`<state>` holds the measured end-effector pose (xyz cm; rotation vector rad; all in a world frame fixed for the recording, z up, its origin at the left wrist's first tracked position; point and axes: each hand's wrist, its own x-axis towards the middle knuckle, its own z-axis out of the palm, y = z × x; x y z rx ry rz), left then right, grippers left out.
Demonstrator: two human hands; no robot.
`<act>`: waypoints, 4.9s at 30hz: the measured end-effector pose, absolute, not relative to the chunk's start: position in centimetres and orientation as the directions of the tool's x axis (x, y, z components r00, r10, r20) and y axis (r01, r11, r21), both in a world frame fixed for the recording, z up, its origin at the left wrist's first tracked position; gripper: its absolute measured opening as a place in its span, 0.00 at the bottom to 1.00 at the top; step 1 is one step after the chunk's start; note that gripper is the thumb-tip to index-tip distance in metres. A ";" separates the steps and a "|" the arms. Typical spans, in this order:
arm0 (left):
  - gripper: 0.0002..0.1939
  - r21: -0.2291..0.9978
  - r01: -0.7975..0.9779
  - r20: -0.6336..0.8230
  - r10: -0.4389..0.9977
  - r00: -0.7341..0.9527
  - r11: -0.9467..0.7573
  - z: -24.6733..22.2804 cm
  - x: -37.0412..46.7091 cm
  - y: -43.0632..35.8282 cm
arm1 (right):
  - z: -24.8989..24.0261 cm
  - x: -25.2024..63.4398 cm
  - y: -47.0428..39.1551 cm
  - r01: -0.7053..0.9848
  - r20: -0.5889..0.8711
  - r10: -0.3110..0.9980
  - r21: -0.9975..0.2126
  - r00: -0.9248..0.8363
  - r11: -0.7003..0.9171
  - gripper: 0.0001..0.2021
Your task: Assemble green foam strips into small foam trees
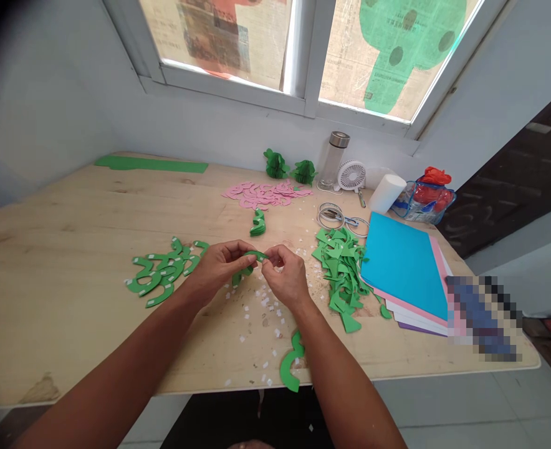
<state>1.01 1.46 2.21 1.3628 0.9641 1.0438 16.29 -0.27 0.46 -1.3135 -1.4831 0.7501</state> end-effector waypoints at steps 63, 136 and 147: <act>0.07 0.926 -0.354 0.007 0.929 0.371 0.134 0.8 1.3 1.7 | 1.0 15.6 -1.5 0.726 0.802 0.597 -0.390 -0.034 0.566 0.07; 0.06 0.951 -0.307 0.129 0.959 0.254 -0.046 1.1 2.3 0.7 | 1.6 15.5 -2.2 0.817 0.753 0.654 -0.420 0.071 0.395 0.05; 0.07 0.951 -0.301 0.147 0.961 0.233 -0.072 0.9 2.3 0.8 | 1.6 15.4 -2.3 0.812 0.757 0.648 -0.425 0.077 0.400 0.05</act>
